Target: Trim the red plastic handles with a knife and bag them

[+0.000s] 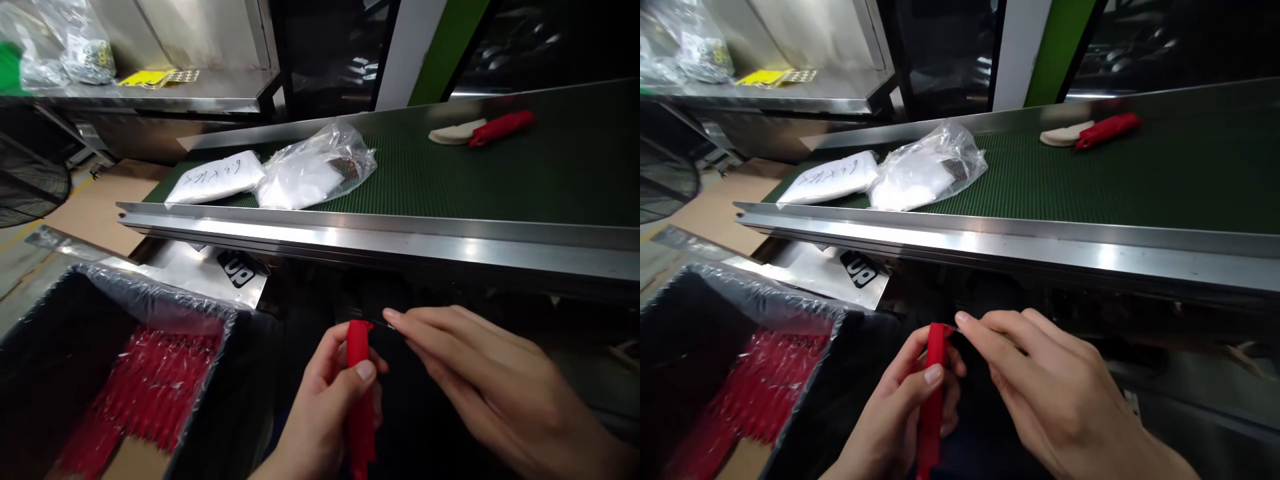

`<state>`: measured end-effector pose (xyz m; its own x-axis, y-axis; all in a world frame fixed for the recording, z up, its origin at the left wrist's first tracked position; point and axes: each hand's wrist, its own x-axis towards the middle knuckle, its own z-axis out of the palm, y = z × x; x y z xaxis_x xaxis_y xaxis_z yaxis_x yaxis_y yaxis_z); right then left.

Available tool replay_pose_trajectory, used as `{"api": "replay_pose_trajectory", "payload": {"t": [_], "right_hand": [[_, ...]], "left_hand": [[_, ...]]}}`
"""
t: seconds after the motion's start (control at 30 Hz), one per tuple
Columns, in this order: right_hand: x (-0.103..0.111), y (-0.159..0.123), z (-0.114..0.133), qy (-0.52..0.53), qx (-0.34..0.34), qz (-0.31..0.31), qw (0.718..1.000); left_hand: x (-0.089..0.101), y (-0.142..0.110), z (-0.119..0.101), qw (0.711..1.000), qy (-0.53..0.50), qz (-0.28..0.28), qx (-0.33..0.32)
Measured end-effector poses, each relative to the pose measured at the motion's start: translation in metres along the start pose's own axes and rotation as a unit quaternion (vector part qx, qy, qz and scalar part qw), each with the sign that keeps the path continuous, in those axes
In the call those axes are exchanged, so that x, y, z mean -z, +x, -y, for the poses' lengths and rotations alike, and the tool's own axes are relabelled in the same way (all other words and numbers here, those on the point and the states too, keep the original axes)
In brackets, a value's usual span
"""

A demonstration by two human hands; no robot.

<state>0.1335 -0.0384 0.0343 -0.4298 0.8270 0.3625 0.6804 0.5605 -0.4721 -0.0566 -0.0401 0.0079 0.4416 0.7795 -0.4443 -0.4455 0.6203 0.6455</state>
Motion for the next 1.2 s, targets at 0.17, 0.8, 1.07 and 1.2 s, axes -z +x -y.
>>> {"api": "replay_pose_trajectory", "payload": {"t": [0.17,0.8,1.07,1.2], "right_hand": [[-0.001,0.003,0.006,-0.019,-0.008,-0.033,0.999],[-0.003,0.012,0.016,-0.065,0.031,-0.058,0.996],[-0.004,0.008,0.015,-0.071,0.031,-0.065,0.995],[-0.004,0.006,0.013,-0.075,0.032,-0.047,0.996]], "left_hand": [[-0.003,-0.002,-0.001,0.996,-0.086,0.0,0.009],[-0.001,-0.005,-0.002,0.993,-0.113,0.023,-0.004],[0.0,-0.005,0.0,0.993,-0.117,0.027,-0.006],[-0.001,-0.005,-0.001,0.992,-0.122,0.029,0.001]]}}
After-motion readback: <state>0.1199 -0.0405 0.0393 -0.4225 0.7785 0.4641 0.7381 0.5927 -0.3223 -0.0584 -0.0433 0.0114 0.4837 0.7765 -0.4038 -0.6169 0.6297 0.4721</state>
